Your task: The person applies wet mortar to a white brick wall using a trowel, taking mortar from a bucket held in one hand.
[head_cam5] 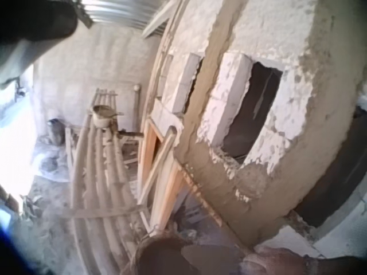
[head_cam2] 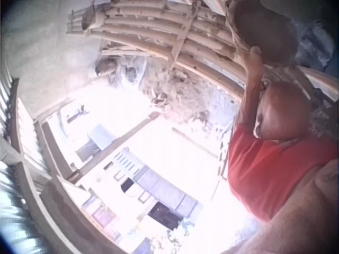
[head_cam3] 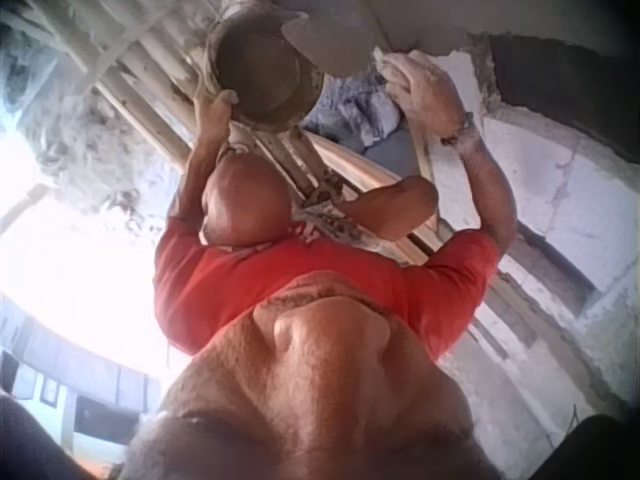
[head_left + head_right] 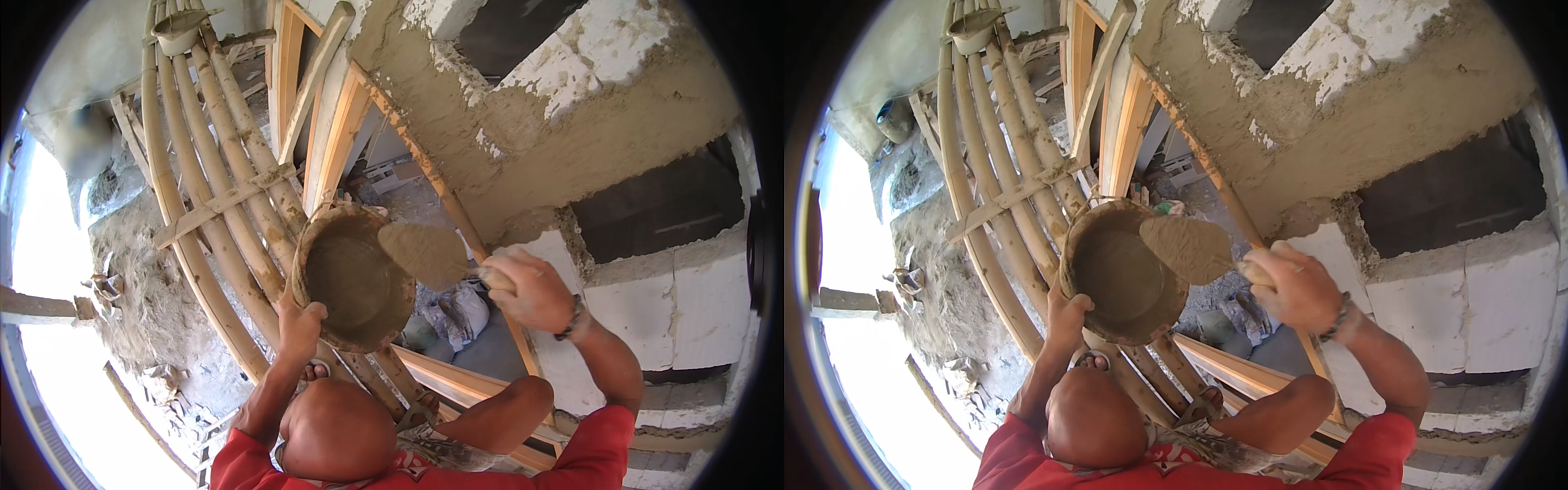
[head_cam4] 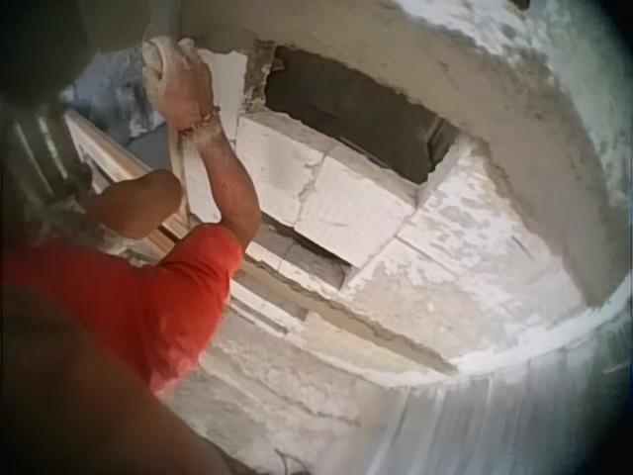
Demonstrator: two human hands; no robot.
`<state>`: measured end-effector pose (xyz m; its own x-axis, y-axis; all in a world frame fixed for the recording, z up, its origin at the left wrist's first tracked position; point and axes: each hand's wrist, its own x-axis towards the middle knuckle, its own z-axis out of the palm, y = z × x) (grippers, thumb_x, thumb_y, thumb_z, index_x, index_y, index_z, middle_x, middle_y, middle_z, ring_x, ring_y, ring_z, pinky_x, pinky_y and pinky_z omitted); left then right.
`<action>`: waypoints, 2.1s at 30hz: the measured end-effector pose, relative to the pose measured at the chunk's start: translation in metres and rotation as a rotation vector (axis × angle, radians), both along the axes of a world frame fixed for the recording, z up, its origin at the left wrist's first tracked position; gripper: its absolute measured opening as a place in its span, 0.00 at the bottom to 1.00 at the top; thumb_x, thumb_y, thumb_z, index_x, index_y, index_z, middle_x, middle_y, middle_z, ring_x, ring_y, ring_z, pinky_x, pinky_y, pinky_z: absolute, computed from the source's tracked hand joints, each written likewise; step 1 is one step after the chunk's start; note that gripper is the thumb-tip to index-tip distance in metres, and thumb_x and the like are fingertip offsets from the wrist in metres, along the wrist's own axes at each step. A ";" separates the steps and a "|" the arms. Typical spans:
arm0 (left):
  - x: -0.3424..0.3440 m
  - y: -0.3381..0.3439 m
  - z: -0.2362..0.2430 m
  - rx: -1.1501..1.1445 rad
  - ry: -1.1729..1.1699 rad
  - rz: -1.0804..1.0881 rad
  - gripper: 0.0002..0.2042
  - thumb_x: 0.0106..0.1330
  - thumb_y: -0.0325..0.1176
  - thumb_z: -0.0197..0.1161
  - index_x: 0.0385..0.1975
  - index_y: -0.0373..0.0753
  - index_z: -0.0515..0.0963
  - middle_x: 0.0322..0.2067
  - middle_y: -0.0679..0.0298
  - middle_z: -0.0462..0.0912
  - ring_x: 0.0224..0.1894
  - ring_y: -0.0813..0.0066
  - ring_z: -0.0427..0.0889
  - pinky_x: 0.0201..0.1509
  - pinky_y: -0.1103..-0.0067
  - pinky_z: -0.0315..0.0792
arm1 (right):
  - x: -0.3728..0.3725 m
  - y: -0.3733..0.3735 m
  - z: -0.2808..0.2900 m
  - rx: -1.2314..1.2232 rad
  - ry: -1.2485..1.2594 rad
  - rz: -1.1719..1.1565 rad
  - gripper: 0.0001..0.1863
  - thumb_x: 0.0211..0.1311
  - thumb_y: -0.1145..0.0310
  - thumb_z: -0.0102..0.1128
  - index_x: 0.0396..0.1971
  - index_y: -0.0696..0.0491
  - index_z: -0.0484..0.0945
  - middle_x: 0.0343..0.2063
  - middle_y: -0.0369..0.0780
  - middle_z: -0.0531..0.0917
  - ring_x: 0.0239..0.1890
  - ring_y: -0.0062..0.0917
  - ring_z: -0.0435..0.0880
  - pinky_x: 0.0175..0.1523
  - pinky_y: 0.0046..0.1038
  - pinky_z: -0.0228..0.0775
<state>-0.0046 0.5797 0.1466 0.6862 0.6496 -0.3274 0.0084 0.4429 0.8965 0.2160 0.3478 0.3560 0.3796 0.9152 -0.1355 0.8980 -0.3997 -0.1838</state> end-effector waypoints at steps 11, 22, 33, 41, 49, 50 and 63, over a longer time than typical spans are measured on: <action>0.023 -0.009 0.032 0.183 0.033 -0.072 0.32 0.47 0.19 0.56 0.60 0.28 0.72 0.41 0.61 0.82 0.40 0.73 0.79 0.44 0.79 0.75 | -0.024 0.020 -0.156 -0.129 0.060 0.092 0.19 0.59 0.66 0.62 0.51 0.53 0.78 0.31 0.51 0.83 0.37 0.48 0.85 0.43 0.45 0.78; 0.016 0.002 0.032 0.052 -0.093 -0.022 0.31 0.49 0.17 0.55 0.60 0.27 0.72 0.40 0.62 0.83 0.39 0.75 0.80 0.43 0.80 0.75 | -0.022 0.020 -0.044 0.131 0.370 -0.052 0.22 0.57 0.67 0.69 0.51 0.57 0.77 0.39 0.51 0.86 0.42 0.47 0.86 0.48 0.40 0.78; 0.004 0.008 0.028 0.050 -0.072 0.044 0.30 0.49 0.16 0.54 0.59 0.26 0.72 0.39 0.62 0.83 0.35 0.76 0.79 0.39 0.80 0.75 | -0.003 0.018 0.137 0.164 0.478 -0.170 0.20 0.58 0.65 0.72 0.46 0.58 0.79 0.30 0.40 0.84 0.31 0.22 0.84 0.34 0.27 0.76; 0.006 -0.005 0.012 0.052 -0.048 0.021 0.30 0.50 0.17 0.54 0.59 0.27 0.73 0.38 0.63 0.83 0.34 0.77 0.78 0.37 0.80 0.74 | 0.070 0.003 0.214 0.618 -0.306 -0.562 0.19 0.69 0.62 0.62 0.54 0.55 0.78 0.29 0.31 0.77 0.24 0.12 0.73 0.27 0.17 0.66; 0.010 -0.005 0.014 0.124 -0.015 -0.058 0.35 0.47 0.17 0.54 0.64 0.30 0.71 0.42 0.64 0.81 0.40 0.77 0.78 0.40 0.81 0.74 | 0.026 -0.007 0.087 0.155 0.014 -0.088 0.19 0.60 0.66 0.66 0.50 0.57 0.80 0.34 0.40 0.84 0.31 0.27 0.83 0.36 0.30 0.76; 0.011 -0.004 0.018 0.152 -0.005 -0.068 0.37 0.46 0.17 0.54 0.66 0.31 0.70 0.45 0.64 0.81 0.42 0.77 0.78 0.42 0.82 0.74 | 0.021 -0.006 0.058 0.153 -0.066 0.139 0.19 0.59 0.66 0.66 0.50 0.56 0.79 0.35 0.42 0.83 0.33 0.33 0.85 0.38 0.33 0.76; 0.028 0.002 0.060 0.224 0.085 -0.171 0.25 0.50 0.22 0.59 0.52 0.23 0.73 0.37 0.55 0.82 0.38 0.70 0.80 0.44 0.76 0.75 | -0.025 0.016 -0.123 -0.115 0.020 0.071 0.20 0.60 0.66 0.62 0.53 0.51 0.78 0.30 0.51 0.83 0.36 0.47 0.85 0.40 0.46 0.77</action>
